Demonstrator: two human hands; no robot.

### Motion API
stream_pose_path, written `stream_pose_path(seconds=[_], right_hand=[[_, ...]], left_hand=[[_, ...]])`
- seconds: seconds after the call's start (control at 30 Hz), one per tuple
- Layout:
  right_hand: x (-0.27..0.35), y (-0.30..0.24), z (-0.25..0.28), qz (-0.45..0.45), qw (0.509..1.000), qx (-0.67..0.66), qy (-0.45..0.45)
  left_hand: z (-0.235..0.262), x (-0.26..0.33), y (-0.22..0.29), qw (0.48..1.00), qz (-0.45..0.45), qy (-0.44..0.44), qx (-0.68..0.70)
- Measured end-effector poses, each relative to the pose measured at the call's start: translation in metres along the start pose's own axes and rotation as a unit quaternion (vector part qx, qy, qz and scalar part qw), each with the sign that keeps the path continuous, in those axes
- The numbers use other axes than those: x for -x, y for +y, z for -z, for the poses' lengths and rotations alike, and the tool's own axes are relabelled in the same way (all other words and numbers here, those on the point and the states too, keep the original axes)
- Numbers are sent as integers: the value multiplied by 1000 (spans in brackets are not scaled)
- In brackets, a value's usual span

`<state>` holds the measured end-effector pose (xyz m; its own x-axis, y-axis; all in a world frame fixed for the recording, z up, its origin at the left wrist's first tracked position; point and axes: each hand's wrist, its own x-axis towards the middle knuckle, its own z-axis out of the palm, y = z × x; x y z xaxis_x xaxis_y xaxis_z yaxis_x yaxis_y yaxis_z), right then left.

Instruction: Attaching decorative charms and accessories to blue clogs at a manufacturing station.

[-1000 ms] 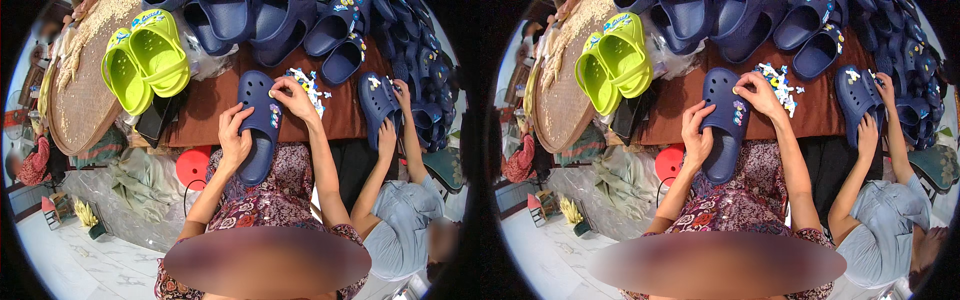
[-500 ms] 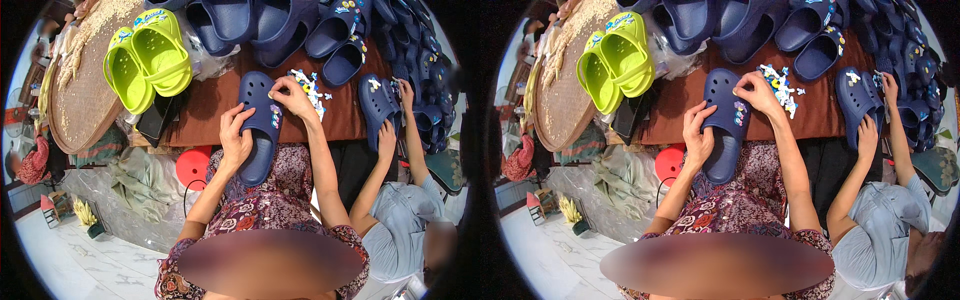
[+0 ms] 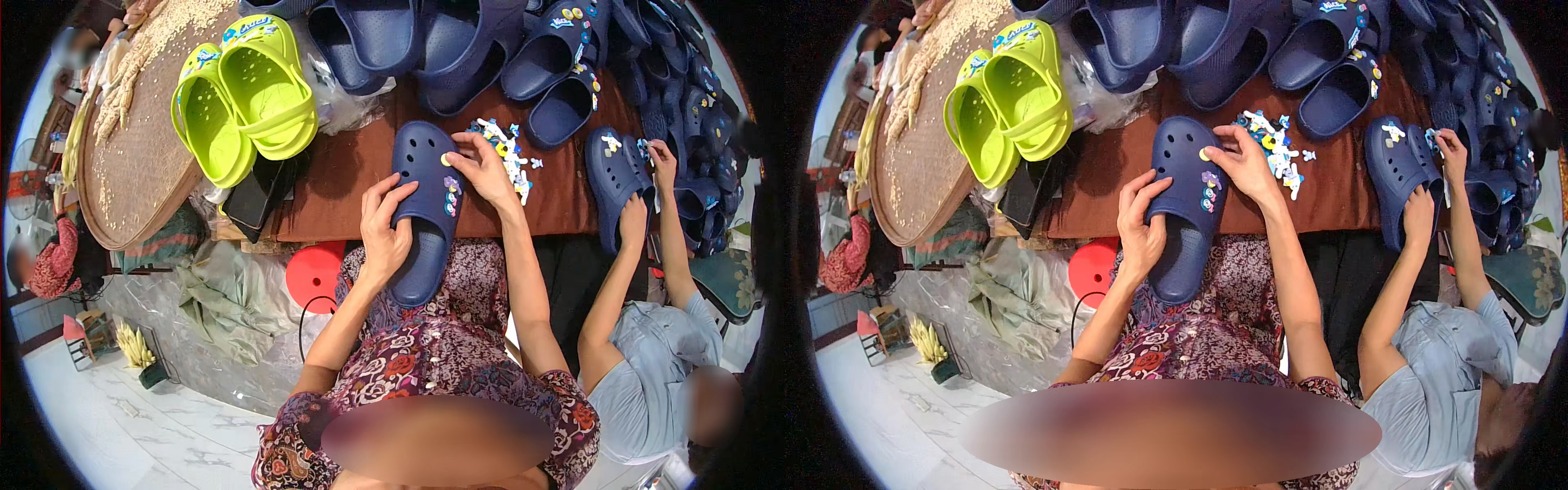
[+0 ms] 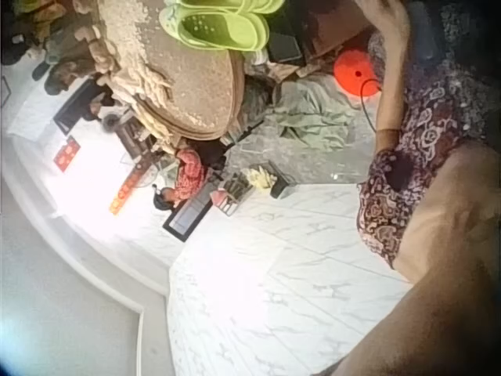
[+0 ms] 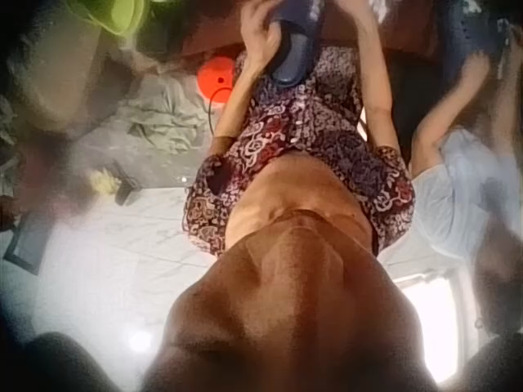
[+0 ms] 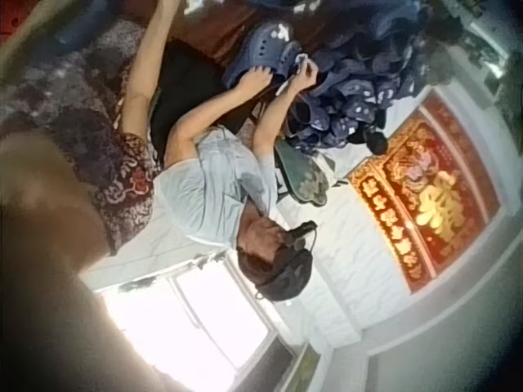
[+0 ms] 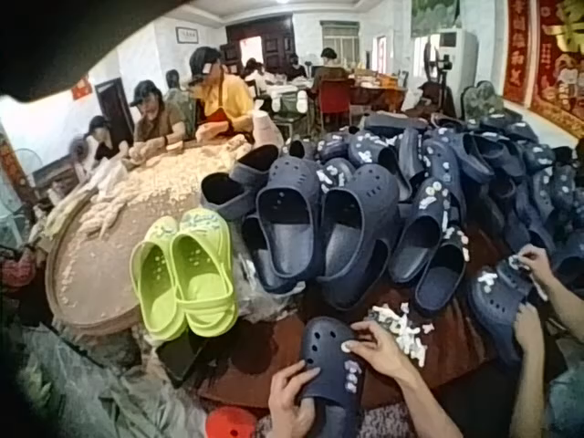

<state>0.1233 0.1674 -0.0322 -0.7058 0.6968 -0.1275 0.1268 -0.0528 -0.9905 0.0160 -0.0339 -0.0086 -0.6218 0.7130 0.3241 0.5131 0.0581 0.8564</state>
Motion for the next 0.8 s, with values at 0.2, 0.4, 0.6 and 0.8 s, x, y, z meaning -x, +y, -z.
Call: stream_pose_path(seconds=[0.2,0.4,0.6,0.8], right_hand=[[10,-8,17,-7,989,86,124],[21,6,39,79,947,239,199],[36,-7,31,72,887,417,187],[42,-7,26,98,841,496,192]], left_hand=[[1,0,-2,1000,4,0,9],[3,2,-3,1000,12,2,20],[6,6,-2,999,31,-3,33],[8,6,0,999,27,-1,40]])
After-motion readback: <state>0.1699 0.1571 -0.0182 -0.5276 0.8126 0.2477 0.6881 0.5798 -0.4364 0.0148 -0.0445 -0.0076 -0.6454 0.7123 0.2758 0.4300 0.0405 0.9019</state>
